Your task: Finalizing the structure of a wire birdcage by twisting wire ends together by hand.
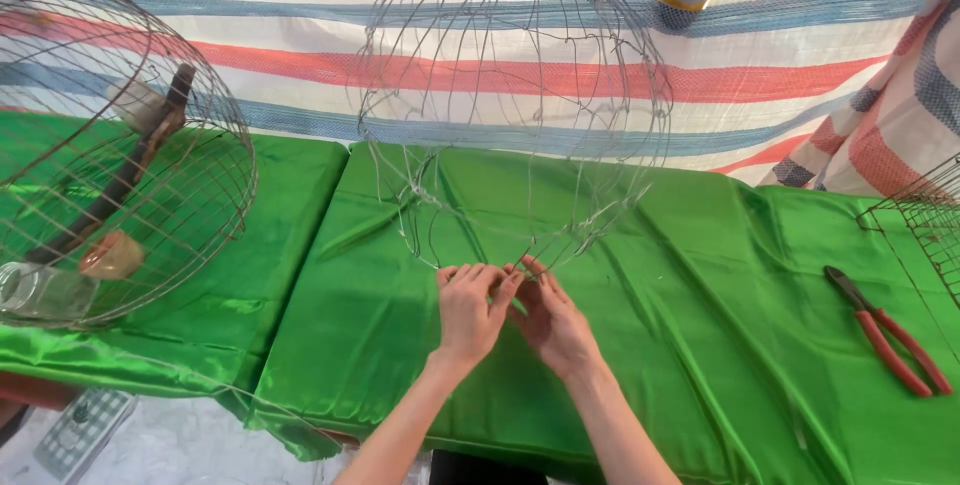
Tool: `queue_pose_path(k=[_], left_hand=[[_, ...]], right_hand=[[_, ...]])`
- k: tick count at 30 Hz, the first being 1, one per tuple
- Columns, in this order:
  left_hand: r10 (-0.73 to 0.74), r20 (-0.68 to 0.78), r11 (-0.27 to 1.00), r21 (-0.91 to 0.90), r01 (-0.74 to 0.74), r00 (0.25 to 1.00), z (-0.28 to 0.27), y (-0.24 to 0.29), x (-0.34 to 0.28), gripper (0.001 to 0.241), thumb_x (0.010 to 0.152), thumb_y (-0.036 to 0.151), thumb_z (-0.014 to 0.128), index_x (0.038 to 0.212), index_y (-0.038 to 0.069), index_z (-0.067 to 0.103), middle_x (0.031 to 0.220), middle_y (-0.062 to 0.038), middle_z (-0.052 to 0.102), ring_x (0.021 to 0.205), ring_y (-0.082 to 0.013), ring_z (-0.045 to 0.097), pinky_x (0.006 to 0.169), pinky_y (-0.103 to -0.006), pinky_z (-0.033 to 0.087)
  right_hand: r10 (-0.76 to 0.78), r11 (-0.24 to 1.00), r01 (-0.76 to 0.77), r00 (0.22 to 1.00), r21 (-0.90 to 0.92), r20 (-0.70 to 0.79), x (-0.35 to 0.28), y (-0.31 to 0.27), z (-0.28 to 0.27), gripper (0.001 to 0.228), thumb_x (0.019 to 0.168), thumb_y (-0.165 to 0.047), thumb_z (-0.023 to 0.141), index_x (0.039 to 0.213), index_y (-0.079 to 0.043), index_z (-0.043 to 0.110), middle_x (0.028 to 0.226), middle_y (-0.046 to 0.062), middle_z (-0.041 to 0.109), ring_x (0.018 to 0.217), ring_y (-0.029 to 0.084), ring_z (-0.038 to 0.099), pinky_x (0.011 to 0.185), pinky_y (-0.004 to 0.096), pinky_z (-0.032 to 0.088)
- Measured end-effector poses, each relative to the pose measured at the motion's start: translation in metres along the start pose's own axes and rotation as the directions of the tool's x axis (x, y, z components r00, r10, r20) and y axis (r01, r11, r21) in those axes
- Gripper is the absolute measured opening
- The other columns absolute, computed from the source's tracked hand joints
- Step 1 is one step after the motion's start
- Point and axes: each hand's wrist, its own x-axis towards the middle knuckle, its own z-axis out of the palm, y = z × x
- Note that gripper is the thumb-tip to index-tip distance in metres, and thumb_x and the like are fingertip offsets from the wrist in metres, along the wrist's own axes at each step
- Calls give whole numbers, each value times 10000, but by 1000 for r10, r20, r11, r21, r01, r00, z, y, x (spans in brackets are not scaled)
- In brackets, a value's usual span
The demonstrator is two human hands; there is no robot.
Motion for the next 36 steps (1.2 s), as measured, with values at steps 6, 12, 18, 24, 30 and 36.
queue_pose_path(k=[6,12,18,24,30,36], left_hand=[[-10,93,990,-143,23,996,-51,-1,24,176,1026,257,570,923,195,699,710,-3,670,665,-191,647,838,-332,403],[-17,147,983,-178,43,989,-69,-3,33,147,892,104,676,1003,199,695,738,26,713,654,-156,621,860,-318,390],[-3,83,989,-147,16,997,-60,1,33,105,921,113,666,976,200,685,743,20,712,648,-163,613,842,-307,401],[9,35,989,-149,-4,999,-61,-1,35,82,936,120,664,968,194,677,753,5,713,631,-173,599,845,-319,413],[23,-4,987,-158,-23,1000,-58,-5,33,70,940,123,673,964,189,678,758,6,708,627,-178,600,840,-321,423],[21,-7,986,-162,-22,1000,-51,-6,21,107,931,103,670,982,197,673,745,18,682,645,-164,606,846,-321,417]], right_hand=[[-79,960,86,996,-265,40,2,-23,23,331,1031,-229,542,1300,-76,661,1167,162,743,1098,300,702,994,514,552],[-104,941,115,993,-320,49,10,-29,29,274,1008,-156,587,1223,-27,698,1119,143,748,962,253,709,880,446,591],[-109,954,120,993,-276,53,16,-32,14,234,998,-129,609,1193,-27,688,1069,131,732,930,244,700,846,418,587],[-100,771,67,995,-634,-16,-11,-45,42,263,1010,-117,595,1226,-12,703,944,129,732,841,212,706,744,365,623],[-461,438,302,884,-847,76,-25,-59,41,254,1007,0,562,1223,-38,691,883,154,706,758,218,669,707,337,609],[-399,515,414,891,-751,217,-29,-81,88,320,1023,-56,533,1328,-64,629,1074,155,713,692,180,672,641,327,637]])
